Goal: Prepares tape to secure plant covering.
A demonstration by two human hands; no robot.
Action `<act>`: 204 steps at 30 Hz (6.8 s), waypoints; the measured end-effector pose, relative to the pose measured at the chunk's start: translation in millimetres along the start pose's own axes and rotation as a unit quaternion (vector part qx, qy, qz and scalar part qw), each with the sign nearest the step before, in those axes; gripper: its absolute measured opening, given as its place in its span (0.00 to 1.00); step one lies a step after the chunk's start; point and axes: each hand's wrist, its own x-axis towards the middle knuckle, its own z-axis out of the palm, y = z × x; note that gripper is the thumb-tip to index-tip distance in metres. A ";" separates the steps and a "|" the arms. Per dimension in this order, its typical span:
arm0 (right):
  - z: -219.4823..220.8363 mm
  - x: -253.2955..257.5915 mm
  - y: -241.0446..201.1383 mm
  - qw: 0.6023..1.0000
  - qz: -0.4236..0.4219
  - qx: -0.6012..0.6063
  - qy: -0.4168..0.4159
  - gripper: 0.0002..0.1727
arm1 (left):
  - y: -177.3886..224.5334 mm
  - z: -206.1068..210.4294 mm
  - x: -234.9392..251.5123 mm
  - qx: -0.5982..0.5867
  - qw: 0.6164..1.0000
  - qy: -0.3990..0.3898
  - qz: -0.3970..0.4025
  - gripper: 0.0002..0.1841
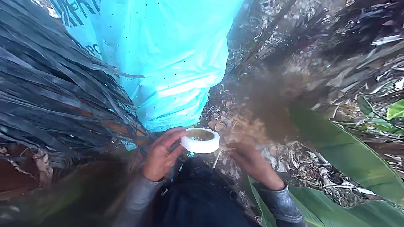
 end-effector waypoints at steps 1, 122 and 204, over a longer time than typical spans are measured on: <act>1.2 7.5 -5.3 0.999 -0.030 0.035 0.027 0.21 | -0.7 0.2 2.6 -0.006 1.000 -0.004 -0.001 0.15; 25.1 51.9 -88.6 0.964 -0.259 0.052 -0.004 0.17 | 45.2 7.6 21.7 0.277 0.945 -0.064 0.161 0.15; 28.9 60.0 -81.9 0.982 -0.185 0.045 0.002 0.18 | 15.3 7.2 29.9 0.081 0.991 -0.101 0.042 0.18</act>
